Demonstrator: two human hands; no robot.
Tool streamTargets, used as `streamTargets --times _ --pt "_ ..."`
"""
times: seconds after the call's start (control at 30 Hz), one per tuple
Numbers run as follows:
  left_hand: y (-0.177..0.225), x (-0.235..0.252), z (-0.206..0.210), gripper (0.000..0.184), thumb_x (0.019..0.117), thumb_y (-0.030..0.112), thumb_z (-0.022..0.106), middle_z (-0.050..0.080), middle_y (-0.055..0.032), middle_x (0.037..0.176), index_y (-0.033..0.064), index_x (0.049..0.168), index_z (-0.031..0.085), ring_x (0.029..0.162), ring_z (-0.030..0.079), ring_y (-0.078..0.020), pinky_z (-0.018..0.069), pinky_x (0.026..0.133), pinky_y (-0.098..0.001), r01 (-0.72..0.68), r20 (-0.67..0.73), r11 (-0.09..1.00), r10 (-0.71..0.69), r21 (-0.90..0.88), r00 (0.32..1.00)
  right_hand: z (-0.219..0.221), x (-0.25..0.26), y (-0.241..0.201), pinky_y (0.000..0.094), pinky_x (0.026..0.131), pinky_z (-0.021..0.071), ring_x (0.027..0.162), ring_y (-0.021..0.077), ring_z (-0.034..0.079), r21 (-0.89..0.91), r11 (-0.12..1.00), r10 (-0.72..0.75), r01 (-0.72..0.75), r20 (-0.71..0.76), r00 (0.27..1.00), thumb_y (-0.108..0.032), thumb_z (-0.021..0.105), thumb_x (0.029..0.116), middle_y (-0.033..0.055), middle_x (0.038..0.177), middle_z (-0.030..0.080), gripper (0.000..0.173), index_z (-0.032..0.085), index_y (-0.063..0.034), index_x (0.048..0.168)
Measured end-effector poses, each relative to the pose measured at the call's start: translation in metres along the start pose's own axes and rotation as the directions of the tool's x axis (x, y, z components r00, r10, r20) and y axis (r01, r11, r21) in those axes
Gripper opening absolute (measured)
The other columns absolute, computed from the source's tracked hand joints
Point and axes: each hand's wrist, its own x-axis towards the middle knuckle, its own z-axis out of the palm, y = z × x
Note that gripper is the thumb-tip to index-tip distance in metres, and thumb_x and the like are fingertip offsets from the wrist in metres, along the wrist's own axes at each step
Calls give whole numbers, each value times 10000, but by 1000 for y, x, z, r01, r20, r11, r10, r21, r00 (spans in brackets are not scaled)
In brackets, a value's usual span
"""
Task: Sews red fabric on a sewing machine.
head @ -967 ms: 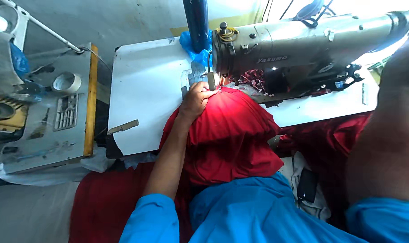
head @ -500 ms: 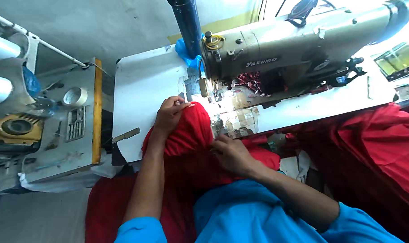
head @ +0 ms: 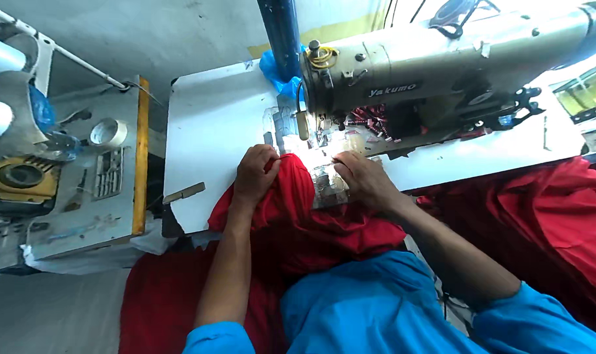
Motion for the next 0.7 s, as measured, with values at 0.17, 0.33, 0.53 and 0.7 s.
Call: streamTargets --times 0.17,0.33,0.53,0.7 --pt "0 -1 2 157 987 174 648 681 -94 1188 51 1038 732 1173 637 -218 525 1028 -378 -24 -61 1000 25 18 998 16 47 1 494 848 566 1055 317 664 -206 975 -86 84 -3 996 -261 578 1024 124 1073 690 276 682 -80 1206" --pt "0 -2 1 155 983 164 652 680 -99 1194 50 1046 736 1163 641 -213 529 1016 -371 -37 -74 999 38 17 997 38 79 -18 509 810 576 1053 358 672 -287 951 -118 116 12 993 -213 609 990 156 1054 689 250 677 -57 1174" --pt "0 -3 1 172 988 157 634 679 -121 1204 24 1048 725 1186 640 -234 529 1034 -387 -53 -132 998 54 17 990 57 77 -30 496 637 552 849 324 678 -240 961 -167 141 -91 982 -205 589 994 110 873 661 141 676 -105 943" --pt "1 -6 -1 171 983 109 596 656 -122 1207 9 1107 658 1119 658 -184 573 960 -348 62 -239 998 -68 -30 969 52 11 -44 430 694 591 866 223 686 -4 1000 25 -26 -166 986 -284 568 1042 72 970 673 230 673 -88 1100"
